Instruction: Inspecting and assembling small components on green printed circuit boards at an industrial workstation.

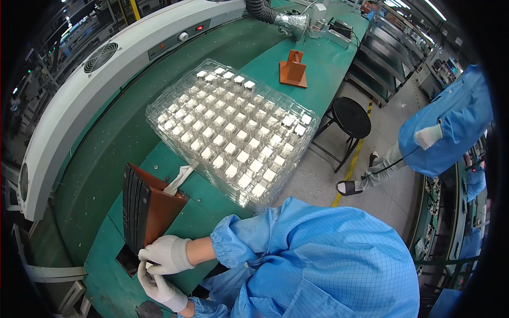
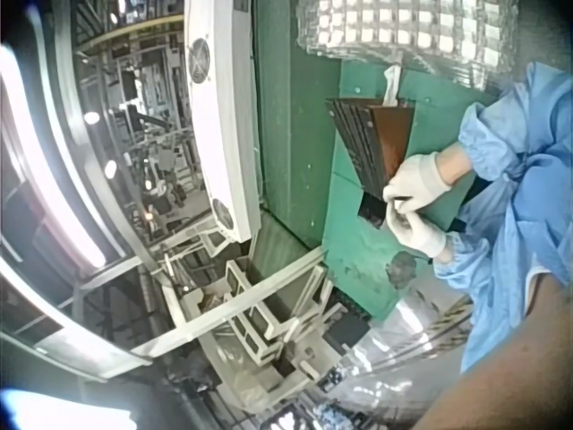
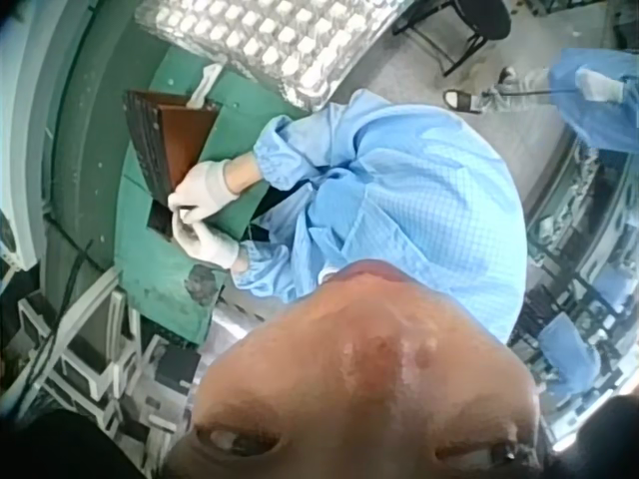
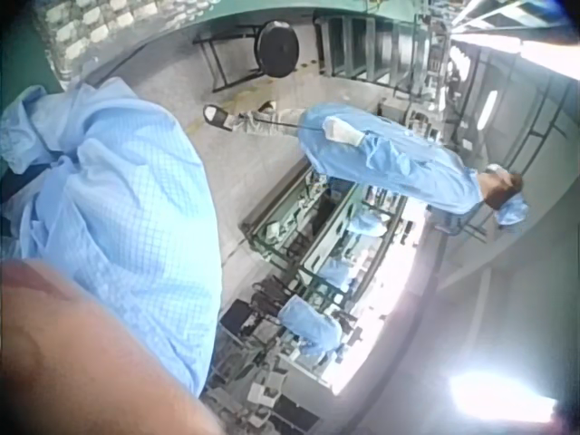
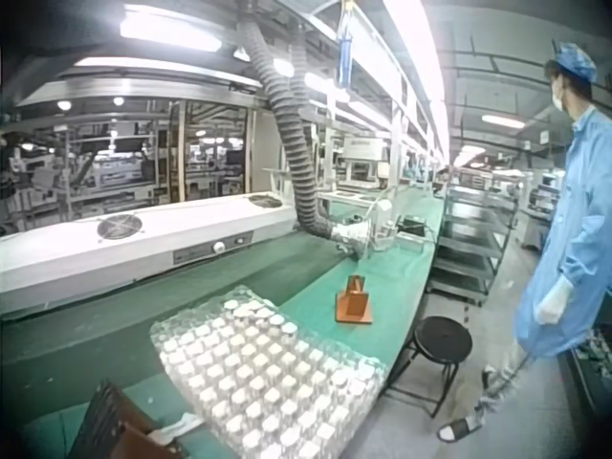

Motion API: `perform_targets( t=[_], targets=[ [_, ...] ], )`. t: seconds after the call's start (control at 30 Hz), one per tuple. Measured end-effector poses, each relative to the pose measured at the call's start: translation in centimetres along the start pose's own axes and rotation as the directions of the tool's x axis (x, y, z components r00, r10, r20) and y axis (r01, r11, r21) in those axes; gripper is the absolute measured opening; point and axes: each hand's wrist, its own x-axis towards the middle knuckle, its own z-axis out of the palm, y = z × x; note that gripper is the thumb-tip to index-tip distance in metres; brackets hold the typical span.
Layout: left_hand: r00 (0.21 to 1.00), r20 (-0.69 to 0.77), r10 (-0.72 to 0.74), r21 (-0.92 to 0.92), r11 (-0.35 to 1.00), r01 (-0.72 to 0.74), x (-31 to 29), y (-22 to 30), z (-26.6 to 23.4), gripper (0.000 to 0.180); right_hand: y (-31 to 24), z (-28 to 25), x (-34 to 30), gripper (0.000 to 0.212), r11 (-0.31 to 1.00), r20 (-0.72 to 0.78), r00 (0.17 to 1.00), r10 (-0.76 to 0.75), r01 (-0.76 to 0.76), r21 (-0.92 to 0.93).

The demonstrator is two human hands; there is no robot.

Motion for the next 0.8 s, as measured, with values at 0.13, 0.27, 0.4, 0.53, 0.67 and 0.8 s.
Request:
perform_targets(
  t=[0.13, 0.27, 0.4, 0.53, 0.67, 0.8],
  targets=[
    [1.000, -0.017, -0.012, 0.029, 1.000, 0.012, 0.1, -0.5, -0.3, 0.042, 0.0, 0.1, 0.0, 0.033, 1.000, -0.016, 1.000, -0.006, 0.006, -0.010],
    [1.000, -0.008, -0.007, 0.005, 1.000, 0.007, 0.0, -0.6, -0.5, 0.042, -0.2, -0.1, 0.1, 0.034, 1.000, 0.028, 0.999, 0.022, -0.022, 0.001],
    [1.000, 0.012, -0.001, 0.008, 1.000, 0.001, 0.1, -0.5, -0.4, 0.044, -0.1, 0.0, 0.1, 0.036, 1.000, 0.025, 0.999, 0.021, -0.021, -0.005],
    [1.000, 0.022, 0.021, 0.017, 1.000, -0.022, 0.1, -0.6, -0.3, 0.045, 0.1, 0.0, 0.0, 0.036, 1.000, 0.012, 1.000, 0.020, -0.020, 0.005],
    [1.000, 0.013, -0.003, 0.019, 1.000, 0.003, -0.1, 0.5, 0.0, 0.046, -0.2, -0.1, 0.1, 0.036, 1.000, 0.038, 0.999, 0.028, -0.028, 0.013],
    [1.000, 0.013, -0.008, 0.005, 1.000, 0.008, -0.1, -0.1, -0.4, 0.047, -0.3, -0.2, 0.0, 0.036, 1.000, 0.029, 0.999, 0.028, -0.029, 0.013]
  ],
)
